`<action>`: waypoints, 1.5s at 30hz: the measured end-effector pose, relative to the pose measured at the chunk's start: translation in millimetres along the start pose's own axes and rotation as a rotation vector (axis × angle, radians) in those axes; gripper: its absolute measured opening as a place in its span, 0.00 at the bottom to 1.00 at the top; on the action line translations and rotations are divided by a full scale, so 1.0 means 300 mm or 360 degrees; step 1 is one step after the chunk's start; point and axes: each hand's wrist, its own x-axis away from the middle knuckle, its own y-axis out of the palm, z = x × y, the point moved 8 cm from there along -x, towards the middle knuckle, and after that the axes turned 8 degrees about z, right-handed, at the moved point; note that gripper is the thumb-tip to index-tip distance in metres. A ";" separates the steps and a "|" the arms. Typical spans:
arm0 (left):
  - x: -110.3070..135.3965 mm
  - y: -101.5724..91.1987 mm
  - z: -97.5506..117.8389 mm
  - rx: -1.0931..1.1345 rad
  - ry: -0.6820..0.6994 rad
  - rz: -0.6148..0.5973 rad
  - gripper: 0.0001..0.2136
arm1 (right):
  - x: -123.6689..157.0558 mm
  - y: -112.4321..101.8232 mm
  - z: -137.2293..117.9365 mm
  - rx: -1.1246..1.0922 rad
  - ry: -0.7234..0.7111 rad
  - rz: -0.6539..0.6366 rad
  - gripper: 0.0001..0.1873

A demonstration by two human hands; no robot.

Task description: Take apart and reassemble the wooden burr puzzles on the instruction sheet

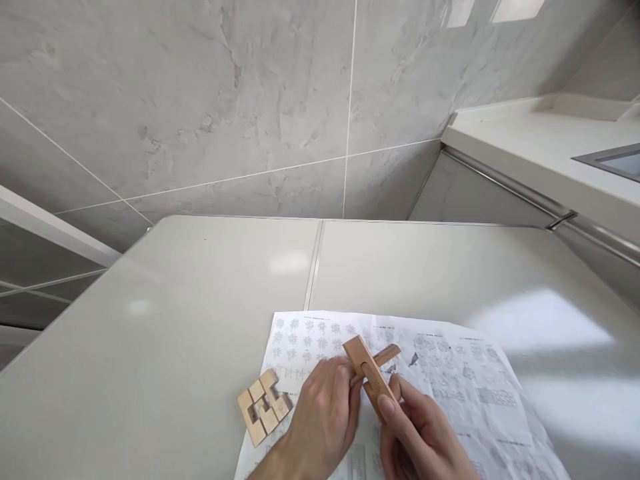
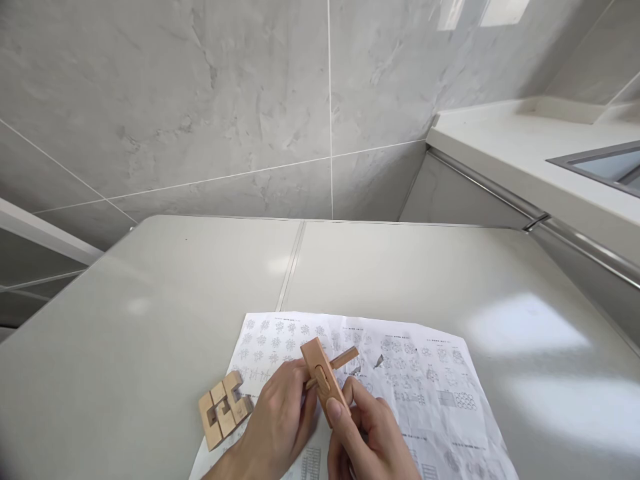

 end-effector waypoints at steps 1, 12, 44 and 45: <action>0.003 0.002 -0.002 0.0012 -0.0008 -0.0004 0.08 | -0.002 -0.001 0.001 0.0005 -0.0003 -0.0002 0.32; 0.001 -0.020 -0.010 0.0067 -0.0103 0.0055 0.09 | -0.023 0.004 0.041 -0.0180 0.0206 -0.0142 0.30; 0.023 0.001 -0.044 0.0085 -0.0175 0.0149 0.05 | -0.032 -0.031 0.016 -0.0144 0.0231 0.0029 0.30; 0.022 0.002 -0.044 0.0090 -0.0181 0.0141 0.05 | -0.032 -0.032 0.015 -0.0151 0.0220 0.0034 0.30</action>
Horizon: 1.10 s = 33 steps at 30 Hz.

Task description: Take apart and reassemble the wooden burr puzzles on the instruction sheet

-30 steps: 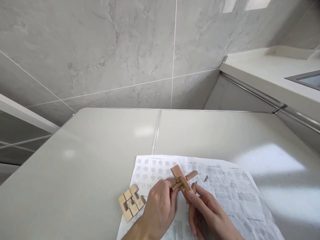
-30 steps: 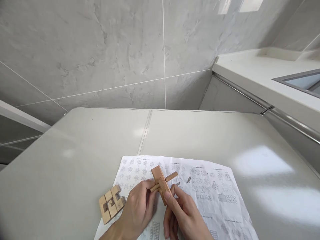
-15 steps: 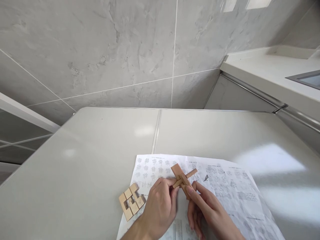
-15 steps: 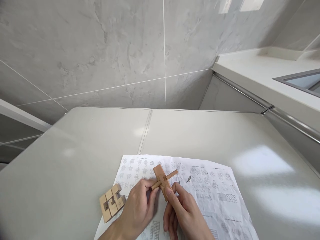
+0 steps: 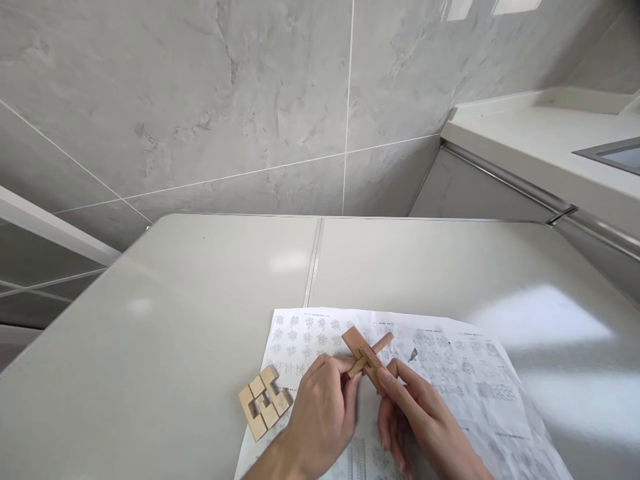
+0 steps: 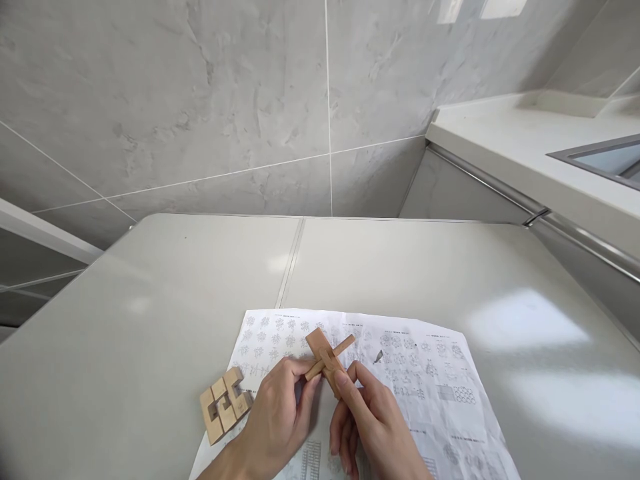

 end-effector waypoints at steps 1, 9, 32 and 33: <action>0.000 0.000 0.001 0.0000 -0.0007 -0.0006 0.05 | 0.000 -0.001 -0.001 -0.0012 -0.0012 0.0003 0.30; -0.004 -0.012 -0.001 -0.0039 -0.0067 0.0010 0.06 | 0.001 -0.008 -0.015 -0.0065 -0.0069 0.0035 0.29; -0.008 0.011 0.011 0.0038 -0.0065 -0.0136 0.07 | 0.014 -0.218 -0.166 0.0326 -0.0484 0.0692 0.27; -0.008 0.011 0.016 0.0024 -0.0039 -0.0142 0.08 | 0.021 -0.260 -0.188 0.0454 -0.0542 0.0810 0.26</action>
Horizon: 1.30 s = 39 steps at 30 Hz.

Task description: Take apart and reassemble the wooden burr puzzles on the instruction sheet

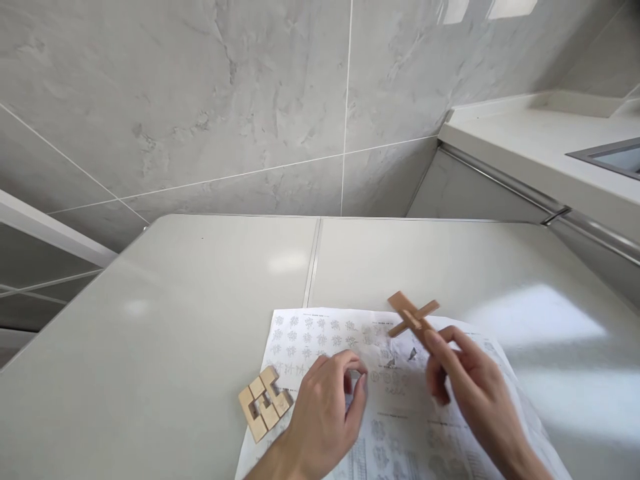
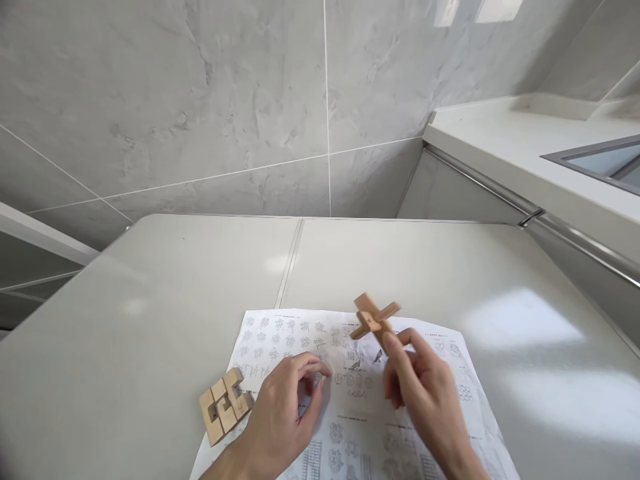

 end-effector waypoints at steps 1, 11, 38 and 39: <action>0.001 0.001 0.003 -0.0012 0.0022 -0.0006 0.08 | -0.021 -0.046 -0.003 0.0147 -0.0060 0.0119 0.25; 0.016 0.004 0.013 -0.0034 0.0112 -0.0048 0.14 | -0.124 -0.301 -0.037 0.0931 -0.0434 0.0917 0.20; 0.019 0.003 0.022 -0.0078 0.0152 -0.0077 0.11 | -0.165 -0.328 0.028 0.1278 -0.0431 0.0861 0.25; 0.019 0.004 0.023 -0.0076 0.0153 -0.0078 0.11 | -0.166 -0.336 0.024 0.1284 -0.0448 0.0869 0.25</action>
